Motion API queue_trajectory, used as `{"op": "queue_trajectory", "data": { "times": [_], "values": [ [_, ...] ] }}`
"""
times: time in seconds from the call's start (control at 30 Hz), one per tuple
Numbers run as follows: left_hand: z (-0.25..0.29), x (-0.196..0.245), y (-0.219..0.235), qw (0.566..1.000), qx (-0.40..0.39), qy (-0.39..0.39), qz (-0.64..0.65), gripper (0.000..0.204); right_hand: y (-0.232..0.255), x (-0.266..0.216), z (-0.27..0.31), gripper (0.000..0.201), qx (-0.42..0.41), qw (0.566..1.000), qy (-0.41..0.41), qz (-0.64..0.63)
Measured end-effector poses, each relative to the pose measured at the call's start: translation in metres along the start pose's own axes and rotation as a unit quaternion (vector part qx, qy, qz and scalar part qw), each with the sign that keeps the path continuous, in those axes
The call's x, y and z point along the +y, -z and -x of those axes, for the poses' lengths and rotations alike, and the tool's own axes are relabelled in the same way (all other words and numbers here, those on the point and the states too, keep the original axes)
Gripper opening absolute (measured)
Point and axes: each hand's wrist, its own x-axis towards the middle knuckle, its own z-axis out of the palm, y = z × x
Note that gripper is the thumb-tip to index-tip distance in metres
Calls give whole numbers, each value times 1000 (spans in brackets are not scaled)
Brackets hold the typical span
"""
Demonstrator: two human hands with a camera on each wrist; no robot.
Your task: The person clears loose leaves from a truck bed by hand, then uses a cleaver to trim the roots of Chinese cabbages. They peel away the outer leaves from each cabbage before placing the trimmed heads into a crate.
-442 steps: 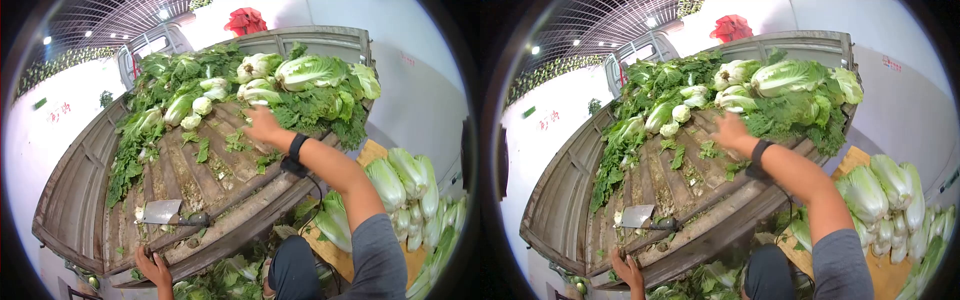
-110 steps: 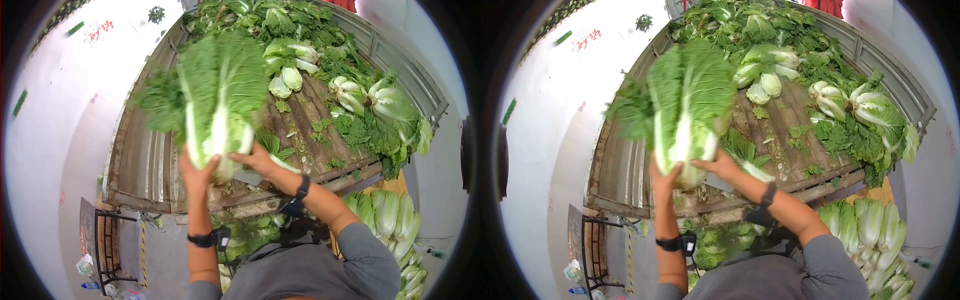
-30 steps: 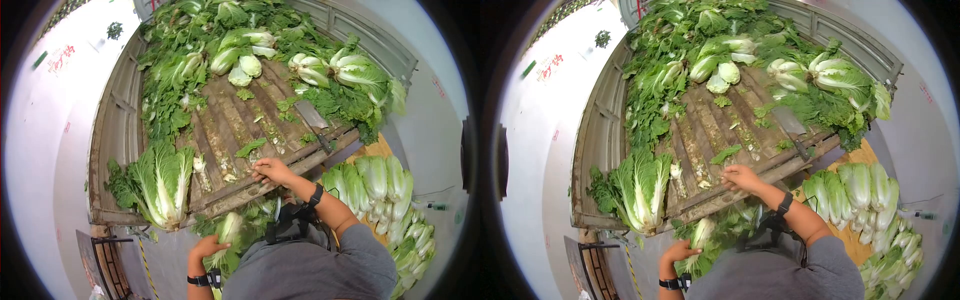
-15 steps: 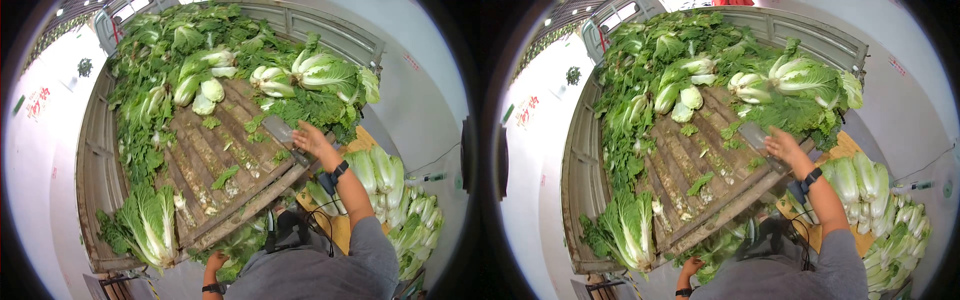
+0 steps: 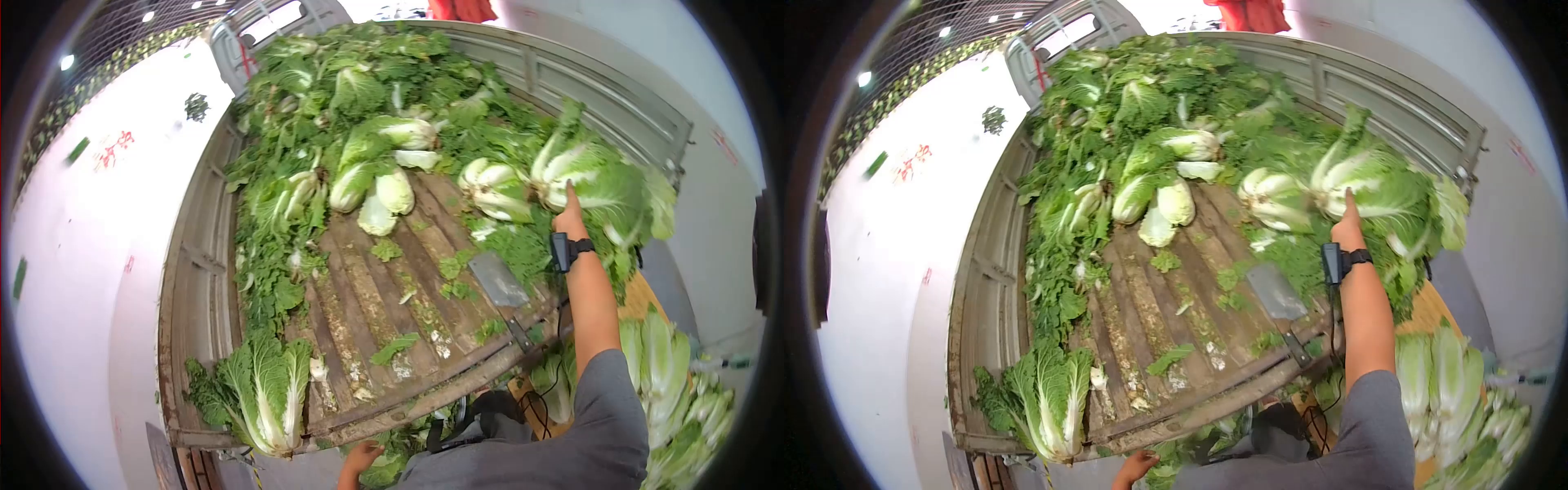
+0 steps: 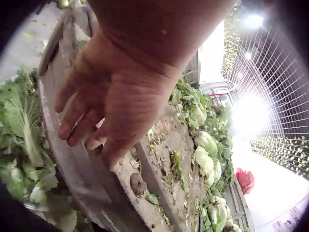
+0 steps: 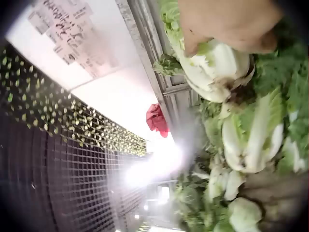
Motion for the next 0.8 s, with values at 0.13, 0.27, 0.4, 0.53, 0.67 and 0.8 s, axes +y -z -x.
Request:
{"op": "queue_trajectory", "data": {
  "times": [0.13,0.27,0.4,0.53,0.67,0.8],
  "values": [
    [11,3,-3,998,7,59,-2,61,-45,-3,-4,70,89,994,-26,-59],
    [-16,-32,-13,996,61,39,47,57,-67,15,16,76,286,956,3,-71],
    [-2,33,8,986,154,-56,43,48,-50,24,21,92,230,973,-7,-26],
    [-40,53,22,985,83,-14,150,43,-37,5,4,108,121,989,-67,-58],
    [-33,120,44,984,47,57,161,47,-42,0,-21,106,162,984,-49,-53],
    [-45,107,37,944,89,85,306,41,-46,4,-29,96,220,971,-39,-85]
  ]
}}
